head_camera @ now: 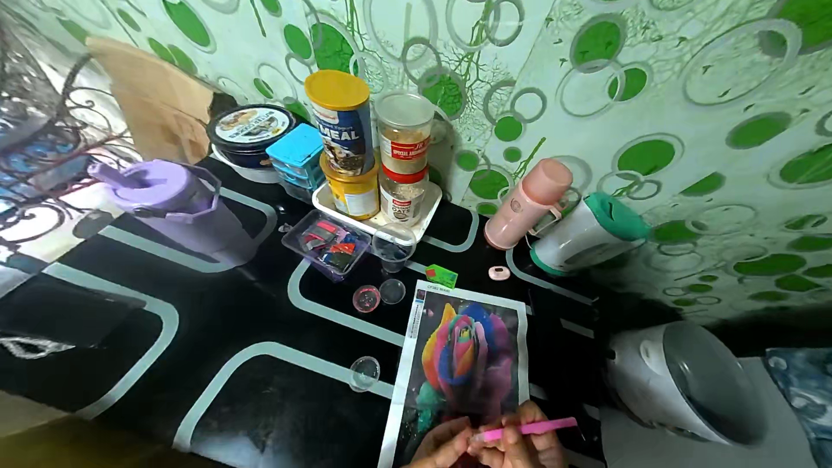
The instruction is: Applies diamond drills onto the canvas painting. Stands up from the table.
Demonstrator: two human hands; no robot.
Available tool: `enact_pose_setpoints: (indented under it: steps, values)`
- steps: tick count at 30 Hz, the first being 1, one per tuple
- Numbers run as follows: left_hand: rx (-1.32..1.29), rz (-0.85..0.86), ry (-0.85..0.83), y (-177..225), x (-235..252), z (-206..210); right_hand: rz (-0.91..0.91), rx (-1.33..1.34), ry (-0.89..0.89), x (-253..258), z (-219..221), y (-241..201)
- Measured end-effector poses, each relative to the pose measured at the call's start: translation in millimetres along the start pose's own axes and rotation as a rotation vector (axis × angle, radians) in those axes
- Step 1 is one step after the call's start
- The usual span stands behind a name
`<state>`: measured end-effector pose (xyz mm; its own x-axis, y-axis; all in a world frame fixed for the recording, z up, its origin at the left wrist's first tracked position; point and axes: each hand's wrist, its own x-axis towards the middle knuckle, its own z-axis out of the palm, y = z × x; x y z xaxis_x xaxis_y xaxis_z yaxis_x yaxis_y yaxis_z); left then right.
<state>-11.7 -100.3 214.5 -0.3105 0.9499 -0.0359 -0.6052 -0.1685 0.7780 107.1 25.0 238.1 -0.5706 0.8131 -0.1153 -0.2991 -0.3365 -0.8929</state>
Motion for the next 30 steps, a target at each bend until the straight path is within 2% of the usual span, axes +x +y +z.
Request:
enact_pose_setpoints:
  steps: [3,6,10,14,16,18,20,22,24,26,28,30]
  values:
    - [0.257,0.08,0.091,-10,11,5,0.012,-0.005,0.015,12,-10,1]
    - [0.762,0.162,0.181,-32,24,2,-0.135,-0.152,0.027,28,-28,25]
    - [1.323,-0.027,0.106,-62,42,-10,-0.182,-0.32,0.039,52,-63,73]
    - [1.68,-0.22,0.067,-88,62,-9,-0.354,-0.736,-0.131,71,-109,108]
    - [1.689,-0.227,0.052,-97,67,-16,-0.409,-0.947,-0.187,79,-120,113]
    - [1.537,-0.145,0.076,-101,70,-25,-0.332,-1.149,-0.249,86,-122,108]
    - [1.368,-0.077,0.131,-97,75,-30,0.026,-1.216,-0.375,96,-114,88]
    - [1.27,-0.111,0.173,-91,80,-35,0.41,-1.233,-0.538,114,-108,70]
    - [1.247,-0.146,0.21,-89,83,-43,0.539,-1.28,-0.616,125,-106,68]
    - [1.283,-0.15,0.24,-92,83,-51,0.519,-1.289,-0.582,126,-114,71]
    - [1.327,-0.137,0.24,-96,81,-58,0.304,-1.273,-0.39,114,-134,67]
    - [1.294,-0.116,0.244,-101,75,-63,0.134,-1.398,-0.142,99,-169,55]
